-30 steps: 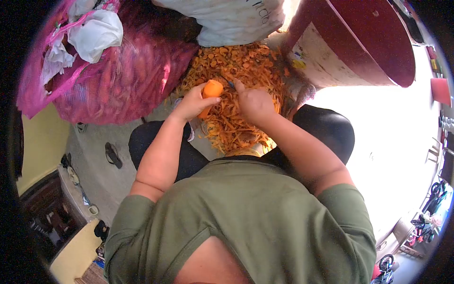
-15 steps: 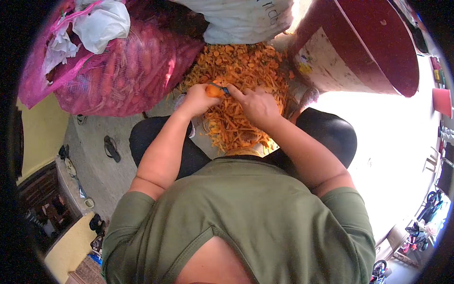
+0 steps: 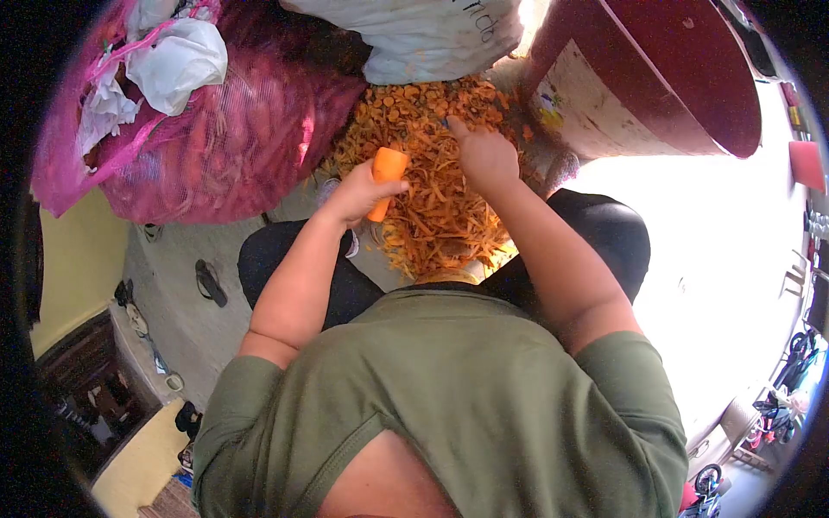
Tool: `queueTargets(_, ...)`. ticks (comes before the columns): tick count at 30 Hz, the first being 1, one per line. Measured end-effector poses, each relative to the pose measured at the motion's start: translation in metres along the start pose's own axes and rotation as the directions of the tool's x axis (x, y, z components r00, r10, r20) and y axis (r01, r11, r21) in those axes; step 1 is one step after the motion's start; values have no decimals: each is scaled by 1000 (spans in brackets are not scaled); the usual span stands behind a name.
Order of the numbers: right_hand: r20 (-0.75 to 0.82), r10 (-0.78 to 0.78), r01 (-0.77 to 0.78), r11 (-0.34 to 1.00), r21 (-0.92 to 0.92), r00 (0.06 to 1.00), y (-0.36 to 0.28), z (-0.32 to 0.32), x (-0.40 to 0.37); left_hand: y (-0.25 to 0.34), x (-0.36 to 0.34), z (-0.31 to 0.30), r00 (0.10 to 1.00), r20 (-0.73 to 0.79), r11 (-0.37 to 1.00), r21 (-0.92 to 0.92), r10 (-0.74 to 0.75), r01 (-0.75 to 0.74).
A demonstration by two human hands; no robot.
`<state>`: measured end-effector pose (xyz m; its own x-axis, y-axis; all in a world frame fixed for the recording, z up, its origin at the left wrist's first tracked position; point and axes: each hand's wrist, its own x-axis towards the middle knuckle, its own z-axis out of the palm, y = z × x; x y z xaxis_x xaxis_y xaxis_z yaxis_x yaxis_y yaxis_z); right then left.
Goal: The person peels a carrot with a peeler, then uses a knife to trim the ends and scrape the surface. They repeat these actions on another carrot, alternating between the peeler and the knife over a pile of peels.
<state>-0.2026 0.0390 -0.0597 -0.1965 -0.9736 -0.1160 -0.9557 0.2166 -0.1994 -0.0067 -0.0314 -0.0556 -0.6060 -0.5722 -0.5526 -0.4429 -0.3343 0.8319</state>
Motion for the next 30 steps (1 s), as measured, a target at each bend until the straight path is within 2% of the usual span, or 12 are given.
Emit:
queueTargets(1,-10,71,-69,985,156,997,-1,-6,3,-5,1,-1,999,34,998,-58,40,-38)
queueTargets(3,8,206,-187,872,452,979,-4,-24,10,-5,-1,-2,992,108,988,-130,-66,80)
queueTargets(4,-1,205,-174,832,527,979,-4,-32,11,-3,-2,-2,982,150,977,-160,-117,141)
queueTargets(7,-111,247,-102,708,699,963,-2,-48,12,-5,0,0,987,146,989,-119,-74,92)
queueTargets(9,-65,279,-140,656,742,958,0,-55,14,0,-3,2,985,159,990,-110,-66,84)
queueTargets(11,46,284,-234,674,700,958,-3,-69,15,1,-5,2,984,156,995,-43,-84,92)
queueTargets(16,0,223,-171,749,640,975,-5,-60,13,-2,-6,7,975,120,969,188,-185,161)
queueTargets(19,79,206,-210,755,621,975,-7,-63,10,0,-6,6,996,91,883,465,21,-61)
queueTargets(22,180,208,-275,726,630,962,-12,-45,10,-11,-1,10,989,147,952,300,10,-54)
queueTargets(25,181,343,-382,715,585,922,5,-40,22,-8,0,10,986,163,917,386,42,-103)
queueTargets(28,89,404,-377,723,579,911,18,-44,28,-4,-5,7,992,121,876,475,32,-86)
queueTargets(30,118,397,-385,706,595,910,18,-45,28,-4,-8,9,991,133,901,432,-15,-45)
